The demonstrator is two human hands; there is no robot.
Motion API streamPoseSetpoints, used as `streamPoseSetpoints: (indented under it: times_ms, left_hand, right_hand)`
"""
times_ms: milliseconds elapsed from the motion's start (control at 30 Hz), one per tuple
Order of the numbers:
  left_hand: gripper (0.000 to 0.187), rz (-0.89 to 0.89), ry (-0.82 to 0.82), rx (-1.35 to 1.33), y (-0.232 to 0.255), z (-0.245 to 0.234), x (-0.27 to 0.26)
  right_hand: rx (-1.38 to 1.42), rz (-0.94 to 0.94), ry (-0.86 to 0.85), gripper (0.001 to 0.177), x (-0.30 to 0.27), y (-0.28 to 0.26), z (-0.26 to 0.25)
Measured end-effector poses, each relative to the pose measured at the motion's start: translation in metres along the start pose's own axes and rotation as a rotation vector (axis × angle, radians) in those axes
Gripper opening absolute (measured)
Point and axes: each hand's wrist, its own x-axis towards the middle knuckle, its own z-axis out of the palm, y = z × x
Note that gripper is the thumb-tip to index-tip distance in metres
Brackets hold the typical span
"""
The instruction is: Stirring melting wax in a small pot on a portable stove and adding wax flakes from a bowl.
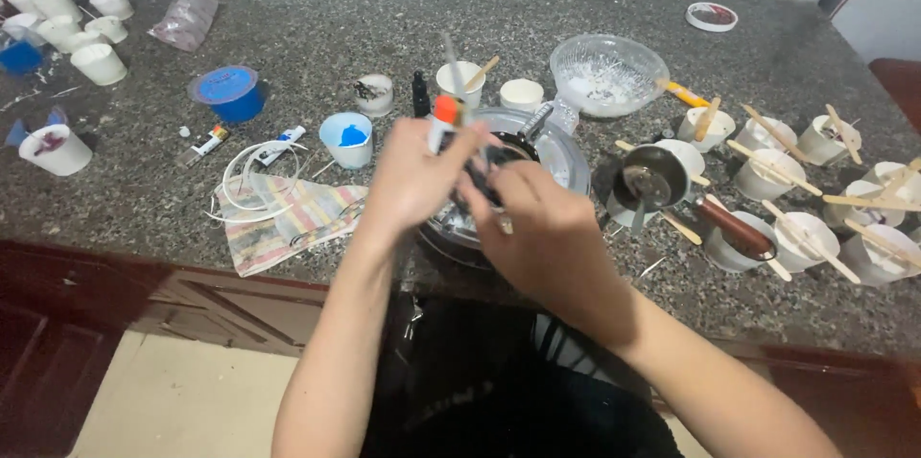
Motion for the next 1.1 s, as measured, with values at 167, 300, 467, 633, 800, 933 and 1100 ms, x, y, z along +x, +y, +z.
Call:
streamPoseSetpoints:
  times_ms: [167, 300, 467, 633, 800, 933, 1100]
  left_hand:
    - [0.029, -0.156, 0.060, 0.330, -0.010, -0.060, 0.000]
    - [0.060, -0.437, -0.143, 0.898, -0.056, -0.111, 0.007]
    - [0.055, -0.679, -0.151, 0.866, -0.085, -0.126, 0.015]
    - [0.063, -0.693, -0.050, 0.790, -0.088, -0.128, 0.010]
    - [0.051, -0.558, 0.109, 0.910, -0.074, -0.118, 0.010]
    - [0.083, -0.731, -0.034, 1.043, -0.088, -0.106, 0.025]
    - [0.122, -0.640, 0.163, 0.995, -0.064, -0.106, 0.014]
  right_hand:
    - [0.213, -0.080, 0.022, 0.023, -0.008, 0.009, -0.025]
    - [0.119, -0.102, 0.054, 0.023, -0.027, 0.052, -0.036]
    - [0.093, 0.071, 0.002, 0.012, -0.036, 0.076, -0.072]
    - [-0.029, 0.106, -0.071, 0.013, -0.057, 0.128, -0.085]
    - [-0.117, 0.386, -0.311, 0.026, -0.064, 0.168, -0.104]
    - [-0.244, 0.442, -0.524, 0.032, -0.068, 0.194, -0.114]
    - [-0.267, 0.653, -0.957, 0.070, -0.079, 0.203, -0.107]
